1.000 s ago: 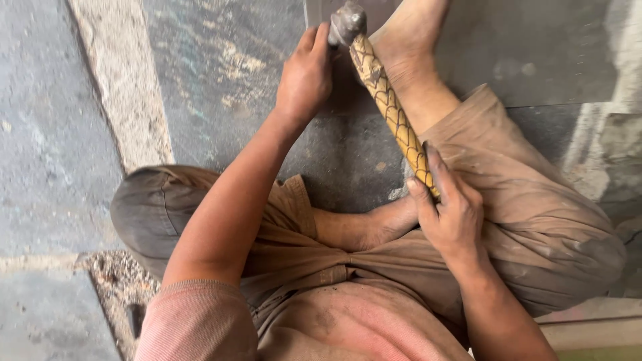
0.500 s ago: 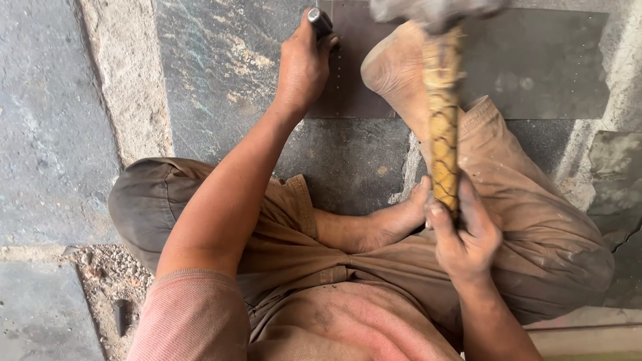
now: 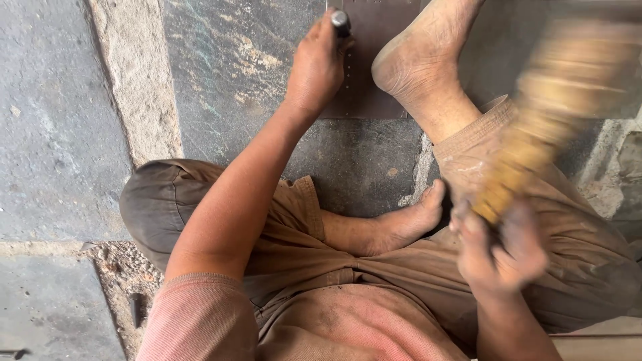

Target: The person sits on the floor and uses a hammer and a metal punch to mark and cut thin metal sheets. They repeatedly position the punch on the sheet, strike it with the hammer, and then break off the cut sections by hand.

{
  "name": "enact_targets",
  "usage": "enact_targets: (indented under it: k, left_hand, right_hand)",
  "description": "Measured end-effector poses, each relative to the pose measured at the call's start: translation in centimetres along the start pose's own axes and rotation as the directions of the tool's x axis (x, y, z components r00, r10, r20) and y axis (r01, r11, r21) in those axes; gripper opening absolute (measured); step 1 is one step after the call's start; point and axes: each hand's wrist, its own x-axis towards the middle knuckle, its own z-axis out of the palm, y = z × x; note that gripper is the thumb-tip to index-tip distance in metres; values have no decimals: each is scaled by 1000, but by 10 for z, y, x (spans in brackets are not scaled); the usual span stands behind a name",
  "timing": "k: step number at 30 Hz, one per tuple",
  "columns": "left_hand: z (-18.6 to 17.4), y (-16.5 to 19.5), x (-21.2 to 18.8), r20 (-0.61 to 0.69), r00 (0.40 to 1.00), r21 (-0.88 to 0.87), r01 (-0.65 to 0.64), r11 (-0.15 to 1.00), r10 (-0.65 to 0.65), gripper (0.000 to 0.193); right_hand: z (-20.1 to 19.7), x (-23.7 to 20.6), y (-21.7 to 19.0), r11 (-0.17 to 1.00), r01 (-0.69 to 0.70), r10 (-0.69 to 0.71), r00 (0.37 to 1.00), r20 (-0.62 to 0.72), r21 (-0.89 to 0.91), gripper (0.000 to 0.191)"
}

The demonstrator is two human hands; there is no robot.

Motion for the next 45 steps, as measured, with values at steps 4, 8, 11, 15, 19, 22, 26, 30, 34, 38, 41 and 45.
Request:
enact_targets:
  k: [4, 8, 11, 15, 19, 22, 26, 30, 34, 38, 41, 45]
  left_hand:
    - [0, 5, -1, 92, 995, 123, -36, 992, 25, 47]
    - [-7, 10, 9, 104, 994, 8, 18, 1000, -19, 44]
    - [-11, 9, 19, 71, 988, -154, 144, 978, -134, 24]
    - [-10, 7, 31, 74, 977, -217, 211, 953, -200, 19]
    - [-6, 8, 28, 39, 976, -167, 216, 962, -213, 19]
    - [-5, 7, 24, 10, 984, -143, 176, 974, -176, 18]
    - [-7, 3, 19, 51, 978, -164, 209, 964, -203, 17]
    - [-10, 1, 20, 57, 985, -133, 168, 977, -162, 18]
    - [-10, 1, 19, 51, 987, -80, 157, 984, -154, 23]
    - [-7, -2, 16, 64, 987, -32, 151, 988, -149, 21]
    - [-4, -5, 16, 58, 989, -1, 135, 991, -135, 34]
    - [-2, -6, 13, 89, 989, 25, 112, 993, -114, 38]
  right_hand:
    - [6, 24, 31, 865, 156, -40, 969, 245, -477, 46]
    - [6, 21, 49, 885, 139, -40, 973, 225, -444, 53]
    - [0, 14, 52, 910, 128, -52, 979, 198, -395, 53]
    - [0, 9, 52, 948, 110, -61, 984, 169, -298, 49]
    - [-1, 8, 44, 973, -15, 52, 986, 156, -230, 49]
    - [2, 7, 35, 988, 35, -11, 986, 164, -148, 46]
    - [4, 6, 25, 991, 135, -131, 980, 153, -14, 39]
    - [3, 2, 15, 985, 151, -158, 984, 88, 79, 34]
    - [1, -1, 10, 970, 225, -232, 970, 66, 96, 24]
    - [2, -2, 11, 969, 222, -221, 975, -20, 111, 41]
    - [3, -2, 10, 962, 237, -243, 969, 35, 133, 38]
    - [8, 6, 11, 984, 171, -166, 982, 91, -51, 29]
